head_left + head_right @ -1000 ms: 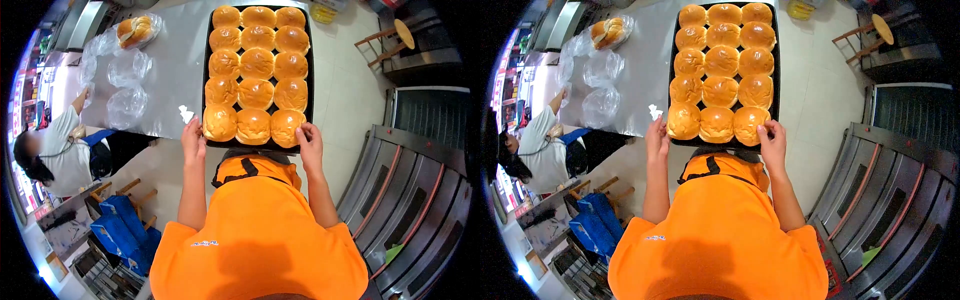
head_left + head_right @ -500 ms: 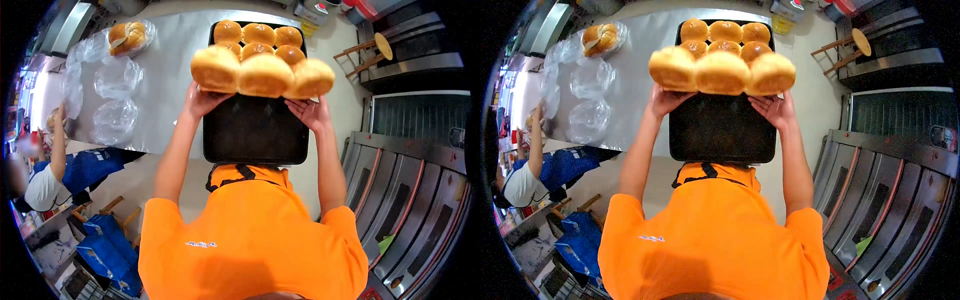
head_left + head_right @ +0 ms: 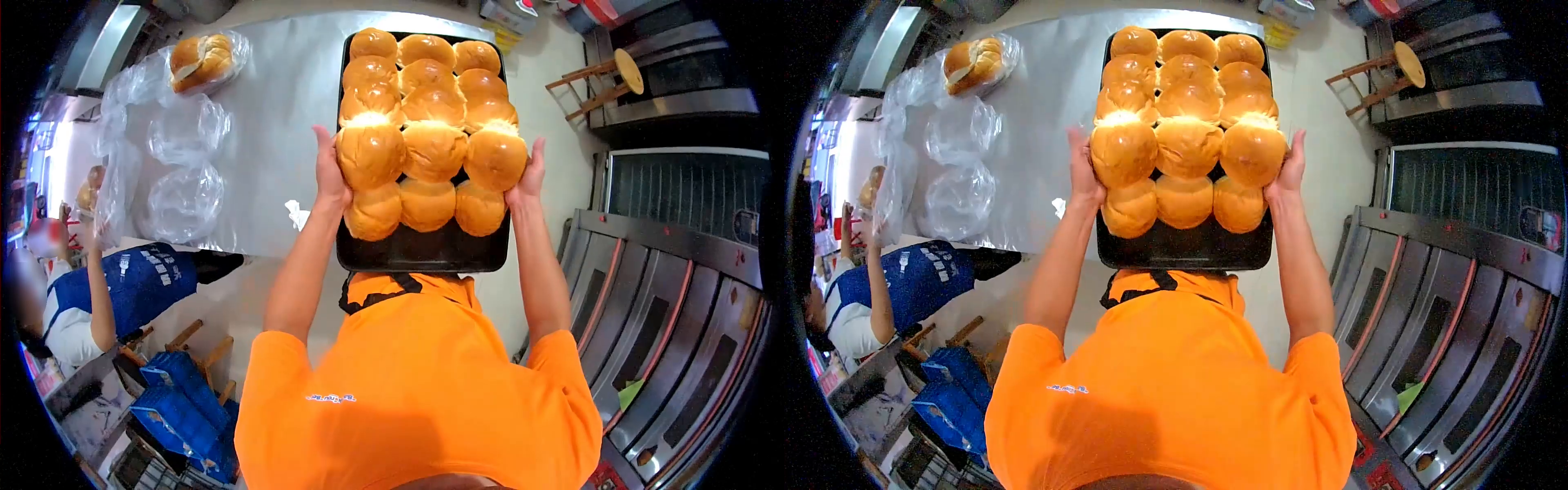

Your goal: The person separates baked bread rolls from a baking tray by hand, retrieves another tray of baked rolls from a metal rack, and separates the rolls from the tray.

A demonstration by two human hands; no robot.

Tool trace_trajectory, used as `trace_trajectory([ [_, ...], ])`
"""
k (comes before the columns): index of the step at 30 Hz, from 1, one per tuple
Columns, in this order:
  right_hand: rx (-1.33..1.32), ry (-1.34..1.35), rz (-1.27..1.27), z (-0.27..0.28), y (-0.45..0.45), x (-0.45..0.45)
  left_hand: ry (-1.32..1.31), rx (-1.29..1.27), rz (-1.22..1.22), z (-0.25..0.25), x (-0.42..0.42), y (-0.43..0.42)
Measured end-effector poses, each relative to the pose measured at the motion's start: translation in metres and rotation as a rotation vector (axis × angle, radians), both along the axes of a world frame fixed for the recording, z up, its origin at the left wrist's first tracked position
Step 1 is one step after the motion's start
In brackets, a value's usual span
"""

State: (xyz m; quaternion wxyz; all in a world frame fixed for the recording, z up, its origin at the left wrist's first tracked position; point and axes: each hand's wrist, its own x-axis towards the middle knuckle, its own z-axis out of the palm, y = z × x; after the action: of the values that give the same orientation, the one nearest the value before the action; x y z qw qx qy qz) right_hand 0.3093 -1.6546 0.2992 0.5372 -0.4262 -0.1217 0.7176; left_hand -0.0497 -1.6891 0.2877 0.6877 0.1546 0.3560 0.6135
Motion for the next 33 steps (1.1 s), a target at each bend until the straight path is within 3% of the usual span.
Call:
trace_trajectory([
  [2, 0.138, 0.081, -0.009, -0.002, 0.011, 0.011, -0.009, 0.088, -0.011, -0.003, -0.007, 0.007],
  [4, 0.133, 0.014, 0.120, 0.021, 0.022, 0.012, -0.234, 0.052, -0.091, 0.005, -0.012, 0.012],
  [5, 0.148, -0.201, 0.101, 0.035, 0.027, 0.005, -0.233, 0.049, -0.089, 0.008, -0.014, 0.014],
  [6, 0.144, -0.200, 0.099, 0.046, 0.032, 0.006, -0.330, 0.016, -0.176, 0.011, -0.017, 0.017],
  [8, -0.002, -0.686, 0.361, 0.058, 0.042, 0.014, -0.429, -0.022, -0.284, 0.008, -0.021, 0.027],
  [10, -0.033, -0.707, 0.338, 0.053, 0.047, 0.021, -0.386, -0.026, -0.465, -0.004, -0.026, 0.037],
  [12, 0.010, -0.740, 0.567, 0.066, 0.047, 0.016, -0.366, -0.012, -0.505, -0.006, -0.027, 0.045],
  [14, 0.030, -0.749, 0.547, 0.074, 0.036, 0.005, -0.340, 0.008, -0.522, -0.004, -0.032, 0.048],
  [16, 0.086, -0.580, 0.455, 0.080, 0.024, 0.000, -0.298, 0.072, -0.548, -0.004, -0.034, 0.045],
  [18, 0.115, -0.519, 0.522, 0.073, 0.024, 0.011, -0.377, 0.078, -0.545, -0.007, -0.031, 0.044],
  [20, 0.011, -0.082, 0.567, 0.077, 0.021, -0.002, -0.451, 0.078, -0.548, -0.012, -0.029, 0.051],
  [22, -0.239, -0.231, 0.606, 0.063, 0.021, -0.028, -0.430, 0.078, -0.518, -0.019, -0.026, 0.052],
  [24, -0.256, -0.500, 0.747, 0.058, 0.019, -0.042, -0.419, 0.093, -0.532, -0.017, -0.023, 0.051],
  [25, -0.260, -0.497, 0.743, 0.060, 0.017, -0.048, -0.410, 0.113, -0.528, -0.015, -0.023, 0.050],
  [31, 0.528, -0.533, 0.811, 0.031, 0.037, -0.063, -0.334, 0.072, -0.510, -0.056, -0.036, 0.039],
  [33, 0.481, -0.522, 0.788, 0.049, 0.028, -0.073, -0.360, 0.100, -0.585, -0.054, -0.035, 0.037],
])
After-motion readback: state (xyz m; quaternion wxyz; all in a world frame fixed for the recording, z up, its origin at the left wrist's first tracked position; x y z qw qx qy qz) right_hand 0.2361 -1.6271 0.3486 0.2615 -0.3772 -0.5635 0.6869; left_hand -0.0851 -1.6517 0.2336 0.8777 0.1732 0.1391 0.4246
